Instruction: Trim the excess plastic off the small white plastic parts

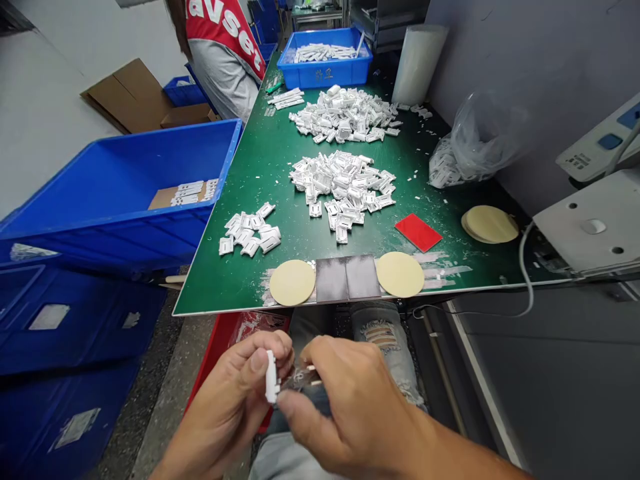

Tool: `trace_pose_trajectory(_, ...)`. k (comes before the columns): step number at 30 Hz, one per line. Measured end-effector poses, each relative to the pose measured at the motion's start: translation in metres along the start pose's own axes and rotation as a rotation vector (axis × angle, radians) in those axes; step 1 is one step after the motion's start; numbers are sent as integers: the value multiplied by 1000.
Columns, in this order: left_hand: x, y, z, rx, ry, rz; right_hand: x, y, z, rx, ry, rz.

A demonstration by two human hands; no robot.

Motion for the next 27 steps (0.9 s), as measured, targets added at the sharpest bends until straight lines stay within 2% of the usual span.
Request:
trace_pose_trajectory(2,-1,0,0,8,21,15,0,3,3,-253,-74,183)
trace_pose_trajectory(3,-1,0,0,14,19,13,1,3,4,-355,-100,229)
trace_pose_trajectory(5,-1,-1,0,24,10,13,3,3,4,-519,-152,264)
trace_pose_trajectory(8,-1,-1,-1,30,-3,16,4,4,3,-638,-203,282)
trace_pose_trajectory(19,2,0,-5,27,0,26,0,0,3,-680,-234,272)
trace_pose_trajectory(27,2,2,-14,30,-20,38,-1,-2,4,-648,-269,299)
Point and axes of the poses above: each hand's wrist, its own x-axis towards the middle knuckle, its own z-axis out of the back of the hand, y = z × x, the point moved 3 cm from there along x, towards the middle knuckle, and after that the axes turned 6 degrees about x, right-handed, at the moved point
